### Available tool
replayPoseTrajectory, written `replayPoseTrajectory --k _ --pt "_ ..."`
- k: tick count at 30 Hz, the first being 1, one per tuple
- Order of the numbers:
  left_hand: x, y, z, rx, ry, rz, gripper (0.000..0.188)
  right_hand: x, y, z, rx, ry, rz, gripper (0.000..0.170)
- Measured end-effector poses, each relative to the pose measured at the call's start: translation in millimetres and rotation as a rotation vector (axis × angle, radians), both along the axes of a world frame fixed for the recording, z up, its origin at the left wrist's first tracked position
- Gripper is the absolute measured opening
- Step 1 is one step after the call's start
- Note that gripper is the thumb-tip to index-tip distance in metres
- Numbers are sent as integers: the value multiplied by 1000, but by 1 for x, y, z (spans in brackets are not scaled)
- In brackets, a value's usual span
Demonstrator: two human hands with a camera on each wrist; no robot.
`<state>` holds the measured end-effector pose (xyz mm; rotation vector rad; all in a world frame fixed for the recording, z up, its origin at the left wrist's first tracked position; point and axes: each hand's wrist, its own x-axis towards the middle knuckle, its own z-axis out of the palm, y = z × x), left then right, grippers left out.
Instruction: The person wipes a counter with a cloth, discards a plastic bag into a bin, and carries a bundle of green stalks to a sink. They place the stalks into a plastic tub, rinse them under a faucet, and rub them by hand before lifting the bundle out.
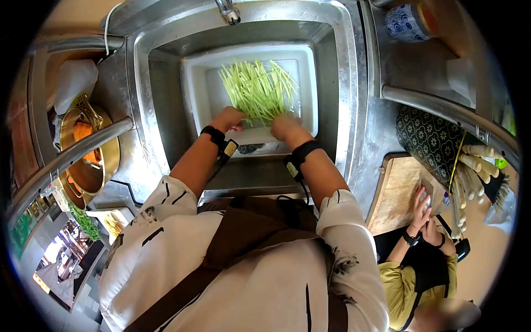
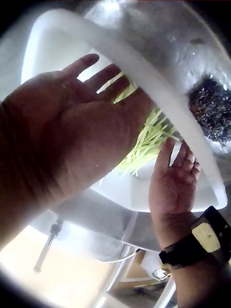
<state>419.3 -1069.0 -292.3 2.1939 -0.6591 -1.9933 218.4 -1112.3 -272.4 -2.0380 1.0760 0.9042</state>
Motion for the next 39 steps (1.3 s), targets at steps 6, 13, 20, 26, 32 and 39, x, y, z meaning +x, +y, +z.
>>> replayPoseTrajectory --k 6,13,20,26,32,39 --pt "-3 14 -15 13 -11 117 24 -11 2 18 -184 -30 139 21" --pt "16 25 -38 -88 -177 35 21 -10 -2 24 -177 71 93 24" --pt "15 12 20 -587 -430 123 30 -2 -10 21 -31 159 29 29" --pt "16 6 -7 -578 -416 62 37 -10 -4 17 -107 139 -14 26" --pt "3 4 -25 -506 -440 364 49 -16 -11 39 43 143 98 22" --pt "11 4 -20 -317 -565 94 47 -47 -20 109 77 -37 -9 24"
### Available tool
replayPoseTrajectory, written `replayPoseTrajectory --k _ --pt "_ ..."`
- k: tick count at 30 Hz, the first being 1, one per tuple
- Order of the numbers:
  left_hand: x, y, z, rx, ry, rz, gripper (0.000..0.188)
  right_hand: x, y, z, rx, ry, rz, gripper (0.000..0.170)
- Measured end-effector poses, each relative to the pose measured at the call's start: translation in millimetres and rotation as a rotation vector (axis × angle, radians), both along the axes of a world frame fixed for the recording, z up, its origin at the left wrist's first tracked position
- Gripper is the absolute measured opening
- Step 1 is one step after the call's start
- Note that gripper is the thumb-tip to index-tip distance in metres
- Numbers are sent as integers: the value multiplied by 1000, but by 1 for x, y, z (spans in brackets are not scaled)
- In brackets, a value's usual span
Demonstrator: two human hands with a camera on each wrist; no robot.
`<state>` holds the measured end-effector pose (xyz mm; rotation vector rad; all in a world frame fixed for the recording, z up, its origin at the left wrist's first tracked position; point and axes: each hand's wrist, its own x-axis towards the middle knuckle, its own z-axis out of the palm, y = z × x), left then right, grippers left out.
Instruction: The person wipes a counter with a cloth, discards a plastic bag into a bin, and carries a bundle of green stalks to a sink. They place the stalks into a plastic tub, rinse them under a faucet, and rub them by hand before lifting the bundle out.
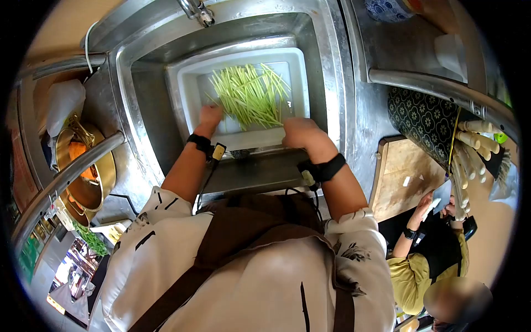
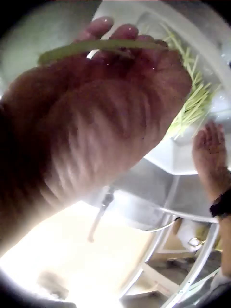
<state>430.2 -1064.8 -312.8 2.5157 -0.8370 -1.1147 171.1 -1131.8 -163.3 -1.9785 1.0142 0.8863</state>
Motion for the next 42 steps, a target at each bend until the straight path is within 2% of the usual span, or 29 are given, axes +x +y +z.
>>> replayPoseTrajectory --k 2,3,5,6,8,9,11,12,14,16,18,20,21,23,27,30,32,33,35,36,37,38,39,40,41,42 --pt "7 2 -9 220 223 -86 49 -4 -5 9 54 -29 -103 20" --pt "7 4 -13 220 224 -89 49 -3 -7 11 54 -28 -106 20" --pt "5 7 -16 148 404 -18 49 3 -11 12 52 -292 -387 21" --pt "0 7 -18 145 403 -23 49 6 -11 4 49 -293 -390 21" --pt "-12 6 -13 -31 523 52 46 13 -12 -26 21 -462 -392 21" --pt "-13 7 -13 -33 520 52 46 18 -18 -41 21 -465 -390 21" --pt "-14 7 -19 -121 437 21 48 29 -38 -71 -386 -465 -550 21" --pt "-13 7 -19 -125 433 21 48 33 -48 -85 -388 -471 -549 21" --pt "-11 8 -5 -92 325 -57 49 41 -66 -115 -551 -528 -680 22" --pt "-10 15 7 -131 323 -23 47 49 -83 -147 -601 -512 -605 24" --pt "-8 23 29 -156 318 9 45 60 -89 -152 -640 -495 -537 25" --pt "-9 28 59 -233 427 65 40 69 -95 -139 -494 -191 -522 27" --pt "-7 33 65 -227 423 70 40 72 -93 -139 -485 -193 -520 27" --pt "-1 41 71 -255 538 121 37 71 -91 -148 -605 -250 -513 18" --pt "1 49 86 -240 575 128 36 62 -81 -141 -659 -366 -489 14" --pt "-5 44 89 -309 579 113 37 60 -75 -117 -617 -420 -458 17" --pt "-14 37 87 -359 521 -20 40 61 -64 -81 -585 -600 -570 14" --pt "-22 31 94 -365 521 -21 40 64 -56 -64 -590 -601 -567 14" --pt "-45 17 112 -552 384 -113 42 70 -40 -35 -459 -725 -768 15" --pt "-53 14 110 -659 248 -214 44 72 -31 -31 -464 -726 -769 15" --pt "-59 12 116 -663 250 -220 44 73 -23 -29 -330 -824 -829 13" --pt "-63 8 122 -625 357 -219 41 74 -17 -26 -195 -921 -886 12" --pt "-67 5 128 -585 464 -219 38 72 -12 -22 -205 -924 -891 12" --pt "-69 4 124 -579 597 -191 30 71 -8 -18 -101 -922 -930 11" --pt "-69 7 120 -582 599 -199 30 68 -5 -13 4 -920 -967 10" --pt "-67 10 116 -521 676 -171 26 66 -3 -9 12 -904 -977 10"
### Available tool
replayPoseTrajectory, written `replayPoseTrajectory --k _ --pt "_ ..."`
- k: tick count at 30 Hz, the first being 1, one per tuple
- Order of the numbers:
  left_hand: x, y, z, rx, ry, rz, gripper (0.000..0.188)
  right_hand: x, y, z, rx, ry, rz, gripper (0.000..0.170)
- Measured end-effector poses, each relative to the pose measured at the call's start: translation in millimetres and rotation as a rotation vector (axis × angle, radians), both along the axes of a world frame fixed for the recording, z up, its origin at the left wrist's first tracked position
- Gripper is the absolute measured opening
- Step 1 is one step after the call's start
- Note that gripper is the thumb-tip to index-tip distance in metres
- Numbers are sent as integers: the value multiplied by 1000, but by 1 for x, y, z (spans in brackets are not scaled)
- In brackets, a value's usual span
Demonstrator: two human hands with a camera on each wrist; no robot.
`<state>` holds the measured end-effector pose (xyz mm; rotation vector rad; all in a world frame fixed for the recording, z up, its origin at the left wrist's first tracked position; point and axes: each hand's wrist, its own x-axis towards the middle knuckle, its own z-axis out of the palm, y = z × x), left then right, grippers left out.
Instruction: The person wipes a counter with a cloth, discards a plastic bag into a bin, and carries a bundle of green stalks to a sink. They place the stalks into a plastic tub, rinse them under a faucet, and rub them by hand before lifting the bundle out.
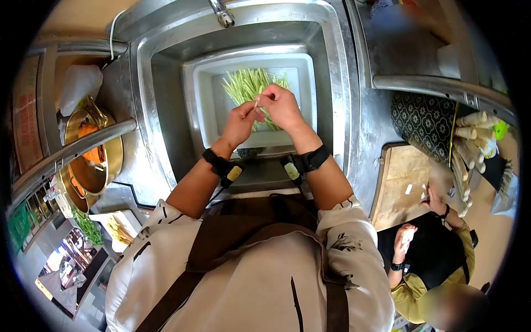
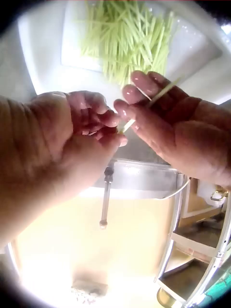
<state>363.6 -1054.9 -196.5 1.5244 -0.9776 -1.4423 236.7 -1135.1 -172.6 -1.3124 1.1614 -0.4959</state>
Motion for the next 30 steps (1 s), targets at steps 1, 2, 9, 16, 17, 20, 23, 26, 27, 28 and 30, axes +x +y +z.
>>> replayPoseTrajectory --k 1,2,9,16,17,20,23,26,27,28,30 --pt "3 4 -4 69 70 -13 23 -5 1 -1 -4 -1 -7 10" --pt "7 8 -7 66 69 -19 23 -13 2 -4 -24 30 -26 10" --pt "48 27 -13 374 249 213 28 -52 26 -4 -53 159 296 11" --pt "75 37 -5 301 -172 168 47 -47 59 -7 6 489 859 19" --pt "81 44 -7 206 -336 141 44 -41 57 -9 -12 483 842 20" --pt "92 61 6 109 -433 143 40 -20 52 -16 -185 380 853 23" --pt "97 93 29 100 -369 169 35 1 57 -61 -281 608 1050 26" --pt "97 124 44 104 -358 206 29 20 56 -79 -83 638 1156 32" --pt "96 133 47 115 -339 244 26 27 55 -83 -83 639 1157 32" --pt "94 140 52 118 -338 245 26 33 55 -87 -78 637 1140 33" --pt "89 155 60 110 -354 295 23 38 59 -98 -66 636 1126 34"
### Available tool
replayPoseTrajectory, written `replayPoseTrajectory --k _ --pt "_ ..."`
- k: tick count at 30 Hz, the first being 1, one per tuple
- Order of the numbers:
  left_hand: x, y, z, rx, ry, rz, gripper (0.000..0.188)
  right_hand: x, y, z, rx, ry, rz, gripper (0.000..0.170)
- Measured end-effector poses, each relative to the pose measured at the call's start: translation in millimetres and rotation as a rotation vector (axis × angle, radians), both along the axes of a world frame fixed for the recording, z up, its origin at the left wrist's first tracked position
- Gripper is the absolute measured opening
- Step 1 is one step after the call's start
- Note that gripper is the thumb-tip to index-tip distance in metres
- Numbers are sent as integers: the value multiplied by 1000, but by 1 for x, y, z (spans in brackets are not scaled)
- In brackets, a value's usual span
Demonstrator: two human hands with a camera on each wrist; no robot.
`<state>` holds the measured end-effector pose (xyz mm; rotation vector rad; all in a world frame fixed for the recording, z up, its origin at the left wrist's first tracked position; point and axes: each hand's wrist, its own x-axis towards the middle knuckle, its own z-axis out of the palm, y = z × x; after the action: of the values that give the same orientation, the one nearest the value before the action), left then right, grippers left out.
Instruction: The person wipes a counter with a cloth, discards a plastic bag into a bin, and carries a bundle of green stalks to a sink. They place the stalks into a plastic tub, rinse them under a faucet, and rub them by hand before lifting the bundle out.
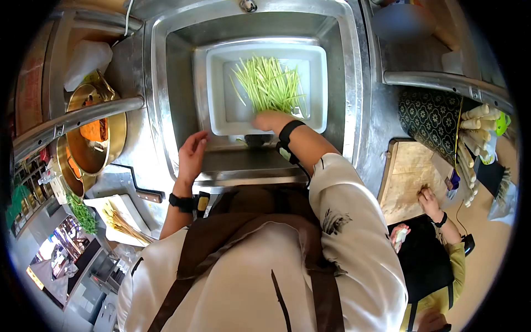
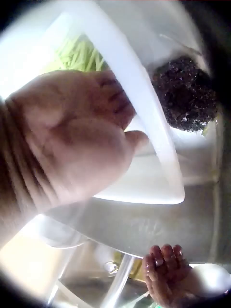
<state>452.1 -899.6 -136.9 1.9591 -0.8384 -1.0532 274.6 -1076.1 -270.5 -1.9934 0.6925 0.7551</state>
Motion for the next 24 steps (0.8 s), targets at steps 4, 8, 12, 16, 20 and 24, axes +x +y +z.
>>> replayPoseTrajectory --k 4,8,12,16,20,24 --pt "-9 31 -9 -81 -20 91 18 2 5 -24 -170 -220 30 33" --pt "-13 51 -19 -82 -96 48 16 -1 -15 41 -28 -82 -17 27" --pt "-16 54 -1 -158 -291 -96 14 -55 -38 12 -600 -40 -458 15" --pt "-24 49 -5 -206 -479 -220 13 -71 -54 0 -720 136 -280 19" --pt "-25 49 -9 -137 -489 -175 13 -67 -60 -11 -731 147 -180 18" --pt "-26 45 -9 -164 -550 -158 11 -64 -66 -15 -639 184 -383 25"
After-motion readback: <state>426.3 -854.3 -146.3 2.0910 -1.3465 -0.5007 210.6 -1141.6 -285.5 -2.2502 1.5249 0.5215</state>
